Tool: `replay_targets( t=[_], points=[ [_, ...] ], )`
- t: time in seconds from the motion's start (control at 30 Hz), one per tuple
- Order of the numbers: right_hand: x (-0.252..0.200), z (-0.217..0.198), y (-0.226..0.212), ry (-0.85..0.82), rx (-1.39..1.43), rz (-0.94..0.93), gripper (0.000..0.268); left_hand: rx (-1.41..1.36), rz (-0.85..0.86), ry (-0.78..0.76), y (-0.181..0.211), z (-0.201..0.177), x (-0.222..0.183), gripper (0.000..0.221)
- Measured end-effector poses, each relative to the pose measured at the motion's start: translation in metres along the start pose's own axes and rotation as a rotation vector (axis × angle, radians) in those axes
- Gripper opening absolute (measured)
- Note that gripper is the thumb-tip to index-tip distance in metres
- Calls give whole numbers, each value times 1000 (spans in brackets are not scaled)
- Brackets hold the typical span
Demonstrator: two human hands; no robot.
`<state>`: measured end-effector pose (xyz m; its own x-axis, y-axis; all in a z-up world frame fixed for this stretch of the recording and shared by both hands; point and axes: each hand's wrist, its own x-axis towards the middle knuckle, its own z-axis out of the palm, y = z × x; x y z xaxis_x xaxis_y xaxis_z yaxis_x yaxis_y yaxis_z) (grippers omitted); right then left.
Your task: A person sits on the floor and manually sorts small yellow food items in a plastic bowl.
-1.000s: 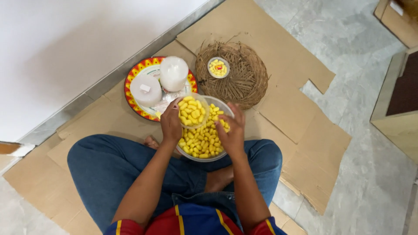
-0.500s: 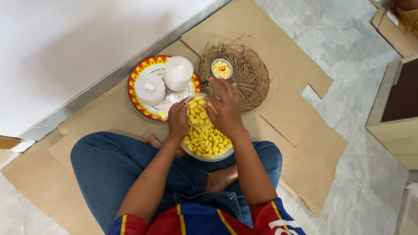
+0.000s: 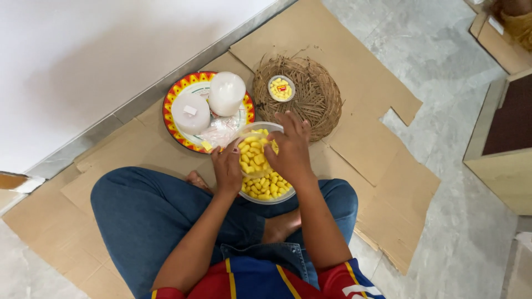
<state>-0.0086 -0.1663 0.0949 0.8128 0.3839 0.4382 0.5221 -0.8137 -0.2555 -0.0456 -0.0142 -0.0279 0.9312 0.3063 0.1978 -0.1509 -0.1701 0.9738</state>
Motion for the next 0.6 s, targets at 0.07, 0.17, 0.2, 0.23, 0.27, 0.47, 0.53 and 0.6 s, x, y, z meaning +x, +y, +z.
replay_targets(
  t=[0.07,0.17,0.2,0.23,0.27,0.47,0.53,0.6],
  points=[
    [-4,5,-3,6,-5,7,14,16,1,0,5,0,-4,48],
    [-8,7,-5,19,-17,8,18,17,-2,5,12,0,-7,47],
    [-7,7,-5,31,-23,2,23,6,-1,11,14,-1,-6,47],
    [-9,3,-4,32,-24,4,23,5,0,8,13,-1,-6,47],
    [-11,-1,-4,54,1,16,20,6,-1,5,12,-1,-6,47],
    [-36,2,5,80,106,79,11,-3,-28,11,10,1,-7,48],
    [-43,4,3,80,125,92,9,-9,-33,2,10,2,-7,50],
    [-46,4,-3,88,168,106,15,-20,-35,12,11,3,-8,49]
  ],
)
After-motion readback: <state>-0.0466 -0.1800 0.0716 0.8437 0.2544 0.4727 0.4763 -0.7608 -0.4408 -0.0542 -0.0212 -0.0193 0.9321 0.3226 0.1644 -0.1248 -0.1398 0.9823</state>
